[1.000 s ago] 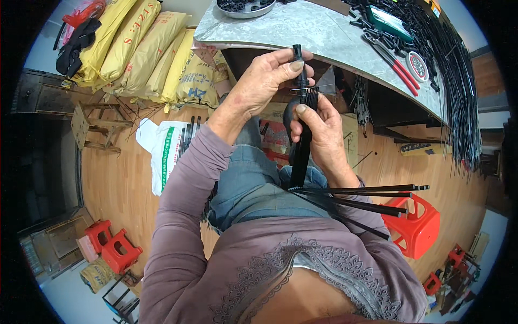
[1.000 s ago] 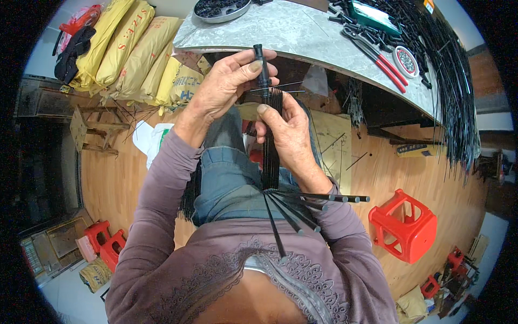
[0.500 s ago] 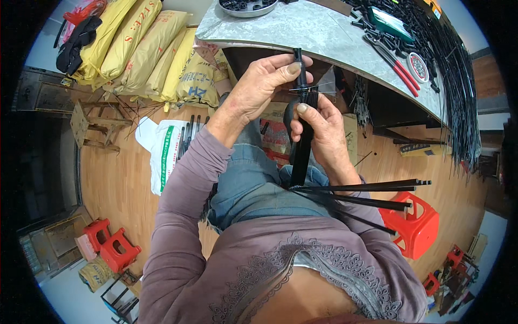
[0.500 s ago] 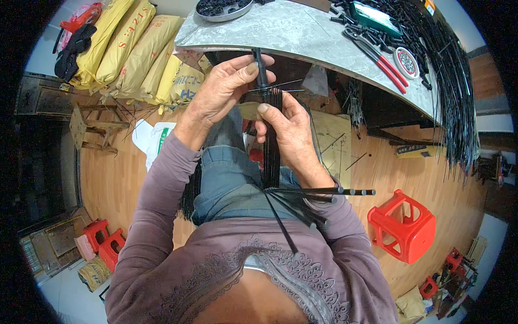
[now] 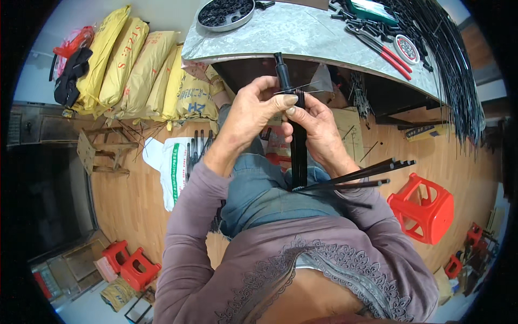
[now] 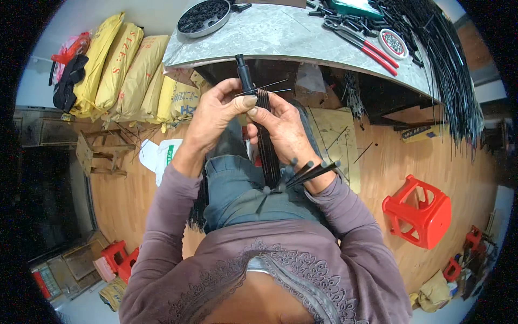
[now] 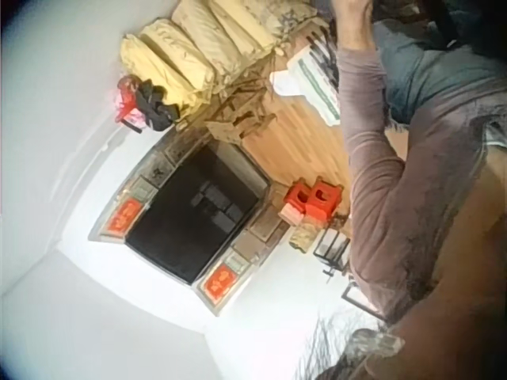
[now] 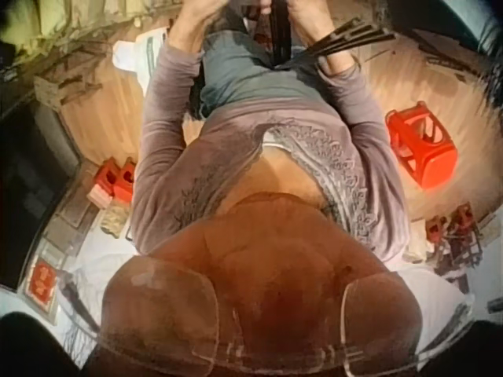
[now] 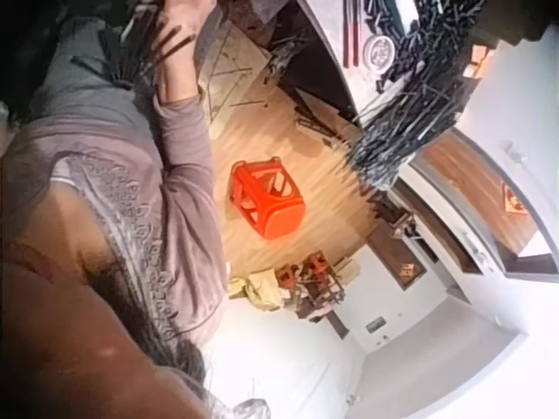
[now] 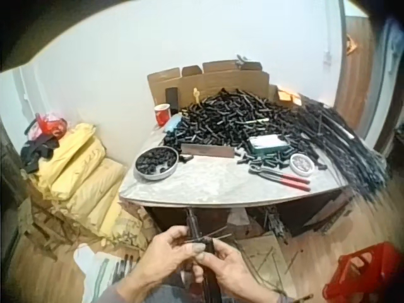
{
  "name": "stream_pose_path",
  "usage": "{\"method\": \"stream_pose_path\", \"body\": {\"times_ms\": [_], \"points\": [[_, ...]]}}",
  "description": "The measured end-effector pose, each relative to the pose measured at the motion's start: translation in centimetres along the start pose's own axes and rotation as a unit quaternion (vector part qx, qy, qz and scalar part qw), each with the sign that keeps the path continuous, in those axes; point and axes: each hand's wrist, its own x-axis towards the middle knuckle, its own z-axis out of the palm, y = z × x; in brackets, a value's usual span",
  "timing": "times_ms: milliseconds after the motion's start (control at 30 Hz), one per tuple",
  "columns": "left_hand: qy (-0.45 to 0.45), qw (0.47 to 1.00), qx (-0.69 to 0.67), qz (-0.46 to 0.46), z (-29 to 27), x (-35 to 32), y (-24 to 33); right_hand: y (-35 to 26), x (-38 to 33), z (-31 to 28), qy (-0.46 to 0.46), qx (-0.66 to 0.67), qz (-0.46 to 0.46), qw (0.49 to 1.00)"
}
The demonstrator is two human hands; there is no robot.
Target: Bundling multiple black cables together using a mounting jig and pliers for tightening and cutting.
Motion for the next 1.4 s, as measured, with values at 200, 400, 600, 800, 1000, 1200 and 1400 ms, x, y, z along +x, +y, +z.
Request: {"method": "stream_pose_path", "body": {"times_ms": [200,400,600,800,1000,1200,1400], "points": [[0.069,0.992,0.054,0.086,0.8,0.1,-1.3,-1.4,0.0,-0.8,0.026,-0.252,-0.053,0.966],[0.046,0.992,0.030,0.116,1.0,-0.1,-1.6,-2.3,1.7,-3.4,-0.066,-0.341,0.011,0.938],[0.028,0.991,0.002,0.129,1.6,-0.5,-1.6,-1.0,2.7,-5.4,-0.148,-0.168,0.071,0.972],[-0.010,0.987,0.036,0.154,1.9,-0.1,-1.9,0.6,3.7,-6.2,-0.229,0.013,0.114,0.967],[-0.063,0.985,0.107,0.123,0.0,0.7,-0.9,-0.7,0.8,-3.1,-0.167,0.110,0.059,0.978],[-0.073,0.924,0.309,0.211,-0.8,2.0,-0.4,-0.3,0.5,-3.0,-0.125,0.134,0.030,0.983],[-0.034,0.959,0.070,0.274,3.8,-2.8,-0.8,-0.5,0.2,-3.0,-0.044,0.115,-0.011,0.992]]}}
